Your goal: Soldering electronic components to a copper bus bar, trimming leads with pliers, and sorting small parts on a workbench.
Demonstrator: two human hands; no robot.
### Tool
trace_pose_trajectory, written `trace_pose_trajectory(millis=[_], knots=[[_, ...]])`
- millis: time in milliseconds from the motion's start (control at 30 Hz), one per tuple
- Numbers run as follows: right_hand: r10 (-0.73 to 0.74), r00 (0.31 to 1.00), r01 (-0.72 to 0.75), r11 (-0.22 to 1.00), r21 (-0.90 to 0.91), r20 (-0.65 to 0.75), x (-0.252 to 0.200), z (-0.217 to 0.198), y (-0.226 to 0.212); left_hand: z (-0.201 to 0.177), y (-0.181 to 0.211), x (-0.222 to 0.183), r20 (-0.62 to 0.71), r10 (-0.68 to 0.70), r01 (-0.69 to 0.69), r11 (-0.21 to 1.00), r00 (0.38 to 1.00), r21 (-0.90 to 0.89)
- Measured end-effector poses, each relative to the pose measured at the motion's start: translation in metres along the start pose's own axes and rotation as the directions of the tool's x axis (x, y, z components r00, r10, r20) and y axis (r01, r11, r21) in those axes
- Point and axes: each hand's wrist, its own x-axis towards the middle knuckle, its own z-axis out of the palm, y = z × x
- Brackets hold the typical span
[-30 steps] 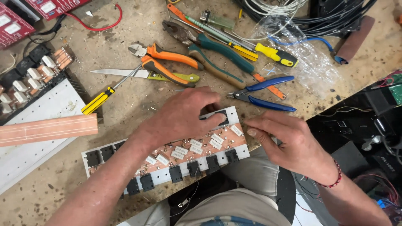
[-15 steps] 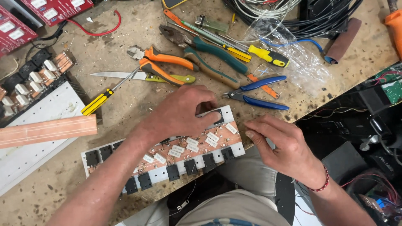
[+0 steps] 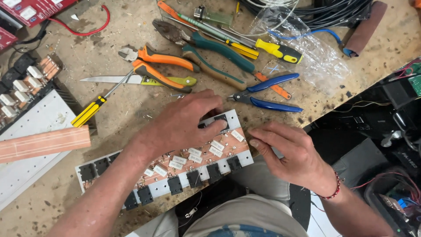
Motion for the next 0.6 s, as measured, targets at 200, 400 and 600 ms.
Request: trace_pose_trajectory(millis=[200, 400, 600], knots=[[0.045, 0.998, -0.045, 0.999, 0.000, 0.036, -0.004, -0.007, -0.004, -0.001, 0.009, -0.009, -0.055, -0.059, 0.062, 0.996, 0.997, 0.057], [0.007, 1.000, -0.009, 0.998, 0.055, 0.030, -0.002, -0.004, -0.016, -0.013, 0.019, -0.097, -0.520, 0.329, -0.228, 0.941, 0.789, 0.249], [-0.019, 1.000, 0.019, 0.999, -0.043, -0.004, -0.013, 0.005, -0.020, 0.081, -0.039, -0.239, -0.906, 0.103, 0.435, 0.851, 0.411, 0.294]])
